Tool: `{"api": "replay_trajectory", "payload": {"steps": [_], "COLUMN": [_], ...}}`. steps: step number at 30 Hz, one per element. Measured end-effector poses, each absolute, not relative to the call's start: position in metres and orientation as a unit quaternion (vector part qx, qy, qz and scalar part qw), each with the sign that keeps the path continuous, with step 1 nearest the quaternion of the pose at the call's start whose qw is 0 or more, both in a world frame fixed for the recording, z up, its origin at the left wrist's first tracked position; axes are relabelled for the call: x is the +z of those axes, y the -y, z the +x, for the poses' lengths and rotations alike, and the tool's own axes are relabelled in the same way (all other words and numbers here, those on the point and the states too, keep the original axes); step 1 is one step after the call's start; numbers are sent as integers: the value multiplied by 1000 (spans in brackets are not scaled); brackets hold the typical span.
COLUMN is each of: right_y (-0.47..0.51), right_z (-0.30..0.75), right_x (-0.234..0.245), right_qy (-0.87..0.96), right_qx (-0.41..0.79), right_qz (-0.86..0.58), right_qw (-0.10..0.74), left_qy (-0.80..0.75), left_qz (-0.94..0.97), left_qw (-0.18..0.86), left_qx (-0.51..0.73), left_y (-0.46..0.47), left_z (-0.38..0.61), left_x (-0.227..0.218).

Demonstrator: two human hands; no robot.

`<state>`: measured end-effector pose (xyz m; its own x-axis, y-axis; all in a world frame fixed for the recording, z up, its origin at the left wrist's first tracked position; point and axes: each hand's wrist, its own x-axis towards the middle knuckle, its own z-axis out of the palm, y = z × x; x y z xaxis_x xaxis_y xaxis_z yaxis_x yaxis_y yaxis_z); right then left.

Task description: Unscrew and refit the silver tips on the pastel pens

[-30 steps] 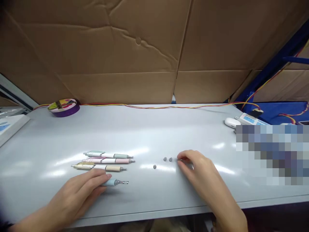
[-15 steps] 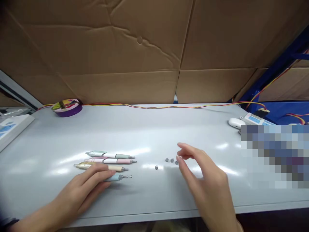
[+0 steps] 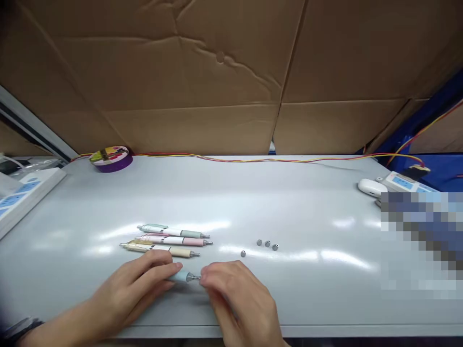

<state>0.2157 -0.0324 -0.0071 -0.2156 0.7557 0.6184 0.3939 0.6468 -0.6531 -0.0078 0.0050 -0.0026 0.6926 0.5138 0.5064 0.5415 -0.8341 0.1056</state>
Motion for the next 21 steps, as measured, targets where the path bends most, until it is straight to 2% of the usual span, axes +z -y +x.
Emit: {"api": "replay_trajectory", "payload": {"steps": [9, 21], "right_y": [29, 31], "right_z": [212, 211], "right_x": [-10, -5], "right_qy": [734, 753], "right_qx": [196, 226], "right_qz": [-366, -335], "right_qw": [538, 519], "left_qy": [293, 285], "left_qz": [-917, -923], "left_qw": [32, 45], "left_qx": [-268, -255], "left_y": [-6, 0], "left_z": [-9, -13], "left_x": [-5, -4]}}
